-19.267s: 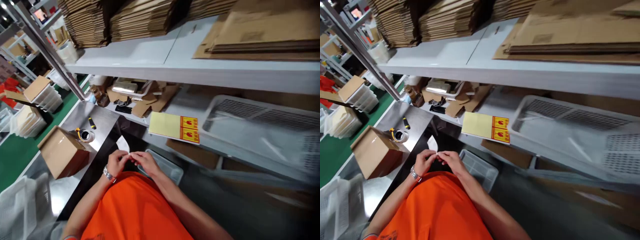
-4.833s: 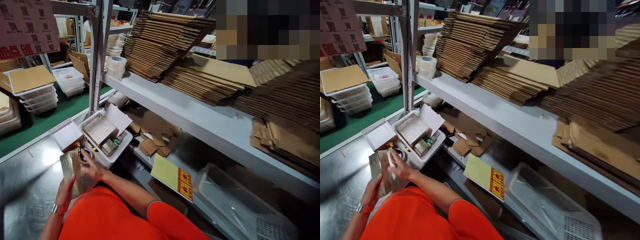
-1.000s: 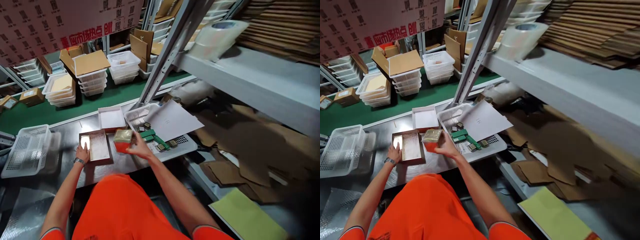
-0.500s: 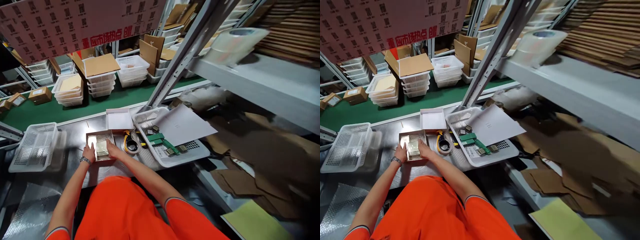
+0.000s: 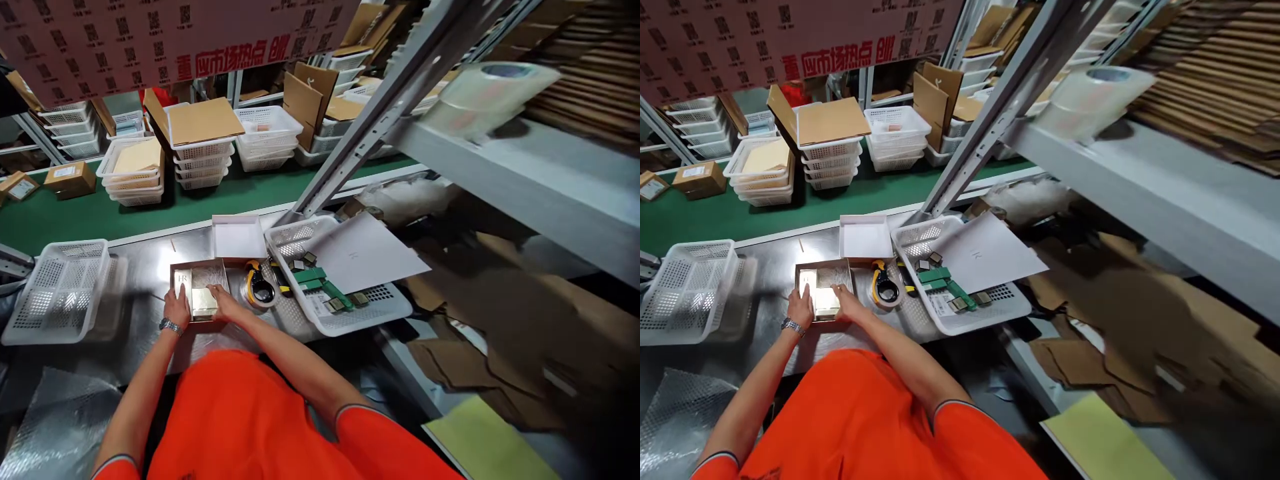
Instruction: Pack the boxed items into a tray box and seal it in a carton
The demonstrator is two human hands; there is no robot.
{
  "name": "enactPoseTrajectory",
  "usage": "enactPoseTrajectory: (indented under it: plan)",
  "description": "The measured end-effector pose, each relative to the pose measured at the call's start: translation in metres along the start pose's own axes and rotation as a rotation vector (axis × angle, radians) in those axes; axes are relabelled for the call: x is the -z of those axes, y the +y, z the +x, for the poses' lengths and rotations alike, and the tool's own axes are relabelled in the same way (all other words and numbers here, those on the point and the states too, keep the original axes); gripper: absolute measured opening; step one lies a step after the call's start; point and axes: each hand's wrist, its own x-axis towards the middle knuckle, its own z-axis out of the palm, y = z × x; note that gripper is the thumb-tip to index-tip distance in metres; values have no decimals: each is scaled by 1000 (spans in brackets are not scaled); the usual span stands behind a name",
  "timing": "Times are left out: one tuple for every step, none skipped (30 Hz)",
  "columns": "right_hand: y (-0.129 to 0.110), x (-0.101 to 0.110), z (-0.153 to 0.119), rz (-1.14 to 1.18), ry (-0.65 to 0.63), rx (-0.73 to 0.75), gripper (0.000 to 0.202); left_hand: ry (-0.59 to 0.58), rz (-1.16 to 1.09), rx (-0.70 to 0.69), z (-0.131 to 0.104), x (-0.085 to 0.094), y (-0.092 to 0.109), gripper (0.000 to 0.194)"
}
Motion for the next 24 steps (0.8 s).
enactPoseTrajectory:
  plan:
    - [0,0,0,-10,-16,-4,117,13,-9,2,0,-1,-1,59]
    - [1,0,0,-20,-30,-6,119,26,-19,5,0,-2,-1,58]
    - [1,0,0,-26,-41,-5,119,36,-29,8,0,-2,-2,58]
    - [1,0,-1,-24,-43,-3,120,44,-37,9,0,-3,-2,58]
    - [1,0,-1,-17,-42,1,120,50,-41,9,1,-3,-2,58]
    - [2,0,-1,-11,-44,5,122,53,-40,5,1,-3,-2,58]
    - [2,0,-2,-4,-45,9,123,56,-37,2,0,-3,-2,58]
    - [2,-1,-2,2,-46,12,125,60,-34,-1,0,-3,-2,57]
    - [2,-1,-2,7,-47,15,126,67,-31,-3,0,-3,-2,57]
    - [2,-1,-1,11,-49,18,127,74,-27,-5,0,-3,-1,57]
    - [2,-1,-1,15,-52,22,127,81,-25,-6,0,-2,-1,56]
    - [2,0,-1,19,-54,27,127,87,-22,-7,0,-1,0,55]
    - [2,0,-1,23,-56,31,126,91,-20,-7,0,0,0,54]
    - [2,0,0,26,-56,33,126,91,-19,-8,0,2,0,54]
    - [2,0,1,29,-53,31,126,89,-21,-10,0,3,1,53]
    - [2,0,1,31,-47,27,126,84,-24,-11,0,5,1,53]
    - [1,0,2,33,-42,24,126,78,-29,-11,0,7,1,53]
    - [1,0,3,37,-38,25,125,71,-34,-12,0,9,0,53]
    - [0,0,3,42,-32,28,125,66,-41,-14,0,10,0,54]
    - [0,0,4,48,-29,35,124,66,-50,-16,-1,11,-1,54]
    - [0,0,4,52,-25,41,124,72,-61,-20,-1,10,-2,55]
    - [0,0,5,55,-20,42,124,84,-78,-27,-1,9,-4,56]
    - [0,0,6,57,-9,40,123,99,-100,-32,-1,7,-6,56]
    - [1,1,7,60,8,37,122,111,-124,-41,0,5,-9,57]
